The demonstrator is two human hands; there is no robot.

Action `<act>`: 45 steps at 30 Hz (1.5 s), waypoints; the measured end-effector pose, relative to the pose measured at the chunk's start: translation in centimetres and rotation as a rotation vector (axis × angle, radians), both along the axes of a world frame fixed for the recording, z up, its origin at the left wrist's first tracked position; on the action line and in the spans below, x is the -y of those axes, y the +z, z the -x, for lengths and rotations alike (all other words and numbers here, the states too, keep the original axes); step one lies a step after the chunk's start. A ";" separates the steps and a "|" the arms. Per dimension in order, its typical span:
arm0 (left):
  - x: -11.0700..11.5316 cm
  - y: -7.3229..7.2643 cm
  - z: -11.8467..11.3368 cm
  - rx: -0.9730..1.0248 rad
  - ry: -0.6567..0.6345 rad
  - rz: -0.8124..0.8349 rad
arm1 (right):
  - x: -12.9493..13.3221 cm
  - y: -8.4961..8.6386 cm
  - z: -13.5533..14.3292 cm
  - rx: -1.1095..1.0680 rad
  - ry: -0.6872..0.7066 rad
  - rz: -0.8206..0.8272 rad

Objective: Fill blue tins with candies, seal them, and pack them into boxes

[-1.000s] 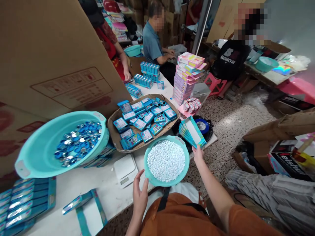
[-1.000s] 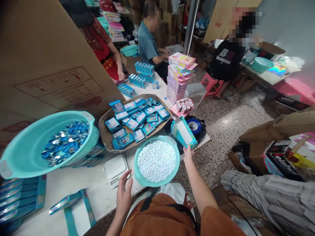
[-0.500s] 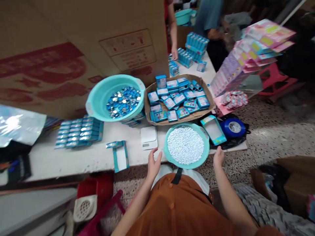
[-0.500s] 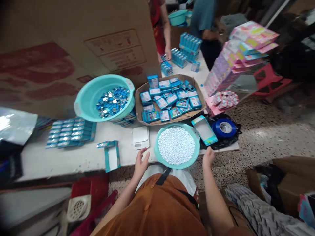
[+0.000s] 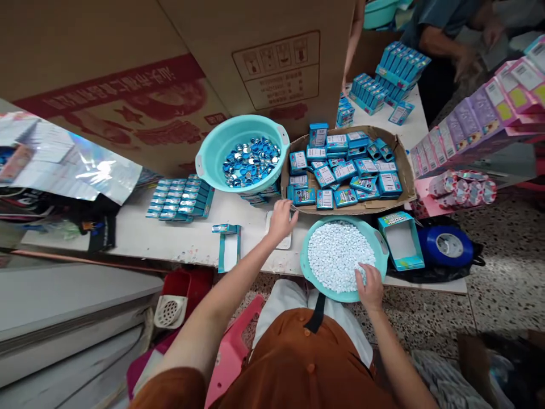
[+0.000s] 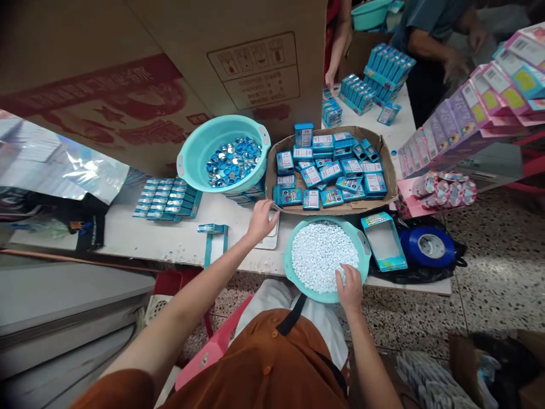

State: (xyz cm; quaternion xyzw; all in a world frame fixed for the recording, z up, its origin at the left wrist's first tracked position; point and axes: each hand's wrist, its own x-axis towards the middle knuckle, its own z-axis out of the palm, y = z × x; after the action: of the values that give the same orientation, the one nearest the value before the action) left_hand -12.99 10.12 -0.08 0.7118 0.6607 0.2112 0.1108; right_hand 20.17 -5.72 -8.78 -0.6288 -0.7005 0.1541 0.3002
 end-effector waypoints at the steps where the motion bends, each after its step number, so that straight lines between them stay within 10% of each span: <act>1: -2.5 -0.3 -0.5 -0.054 -0.018 0.036 | -0.1 0.0 0.4 -0.014 0.000 0.016; 9: -13.8 -5.6 -3.5 -0.225 0.310 0.476 | 1.7 -0.3 2.8 -0.168 -0.019 0.207; 15: -16.2 -8.3 -3.2 -0.174 0.414 0.571 | 4.3 0.3 3.4 -0.199 -0.149 0.343; 22: -15.7 -7.2 -2.9 -0.092 0.447 0.614 | 3.9 -0.9 4.0 -0.215 -0.165 0.415; 28: -12.4 -2.0 -2.2 -0.059 0.284 0.435 | 1.8 -2.2 4.0 -0.136 -0.136 0.309; 34: -3.5 3.3 -1.5 0.295 0.089 0.010 | -2.6 -3.1 4.3 -0.020 -0.128 0.189; 45: 11.6 3.5 -2.3 0.842 0.393 0.185 | -8.2 -5.3 8.8 -0.098 -0.268 0.212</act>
State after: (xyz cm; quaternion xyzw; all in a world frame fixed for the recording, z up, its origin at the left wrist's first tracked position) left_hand -10.69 -1.52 3.43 0.4130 0.6965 0.4385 0.3900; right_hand 11.39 2.47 -14.11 -0.7366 -0.5746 0.2161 0.2838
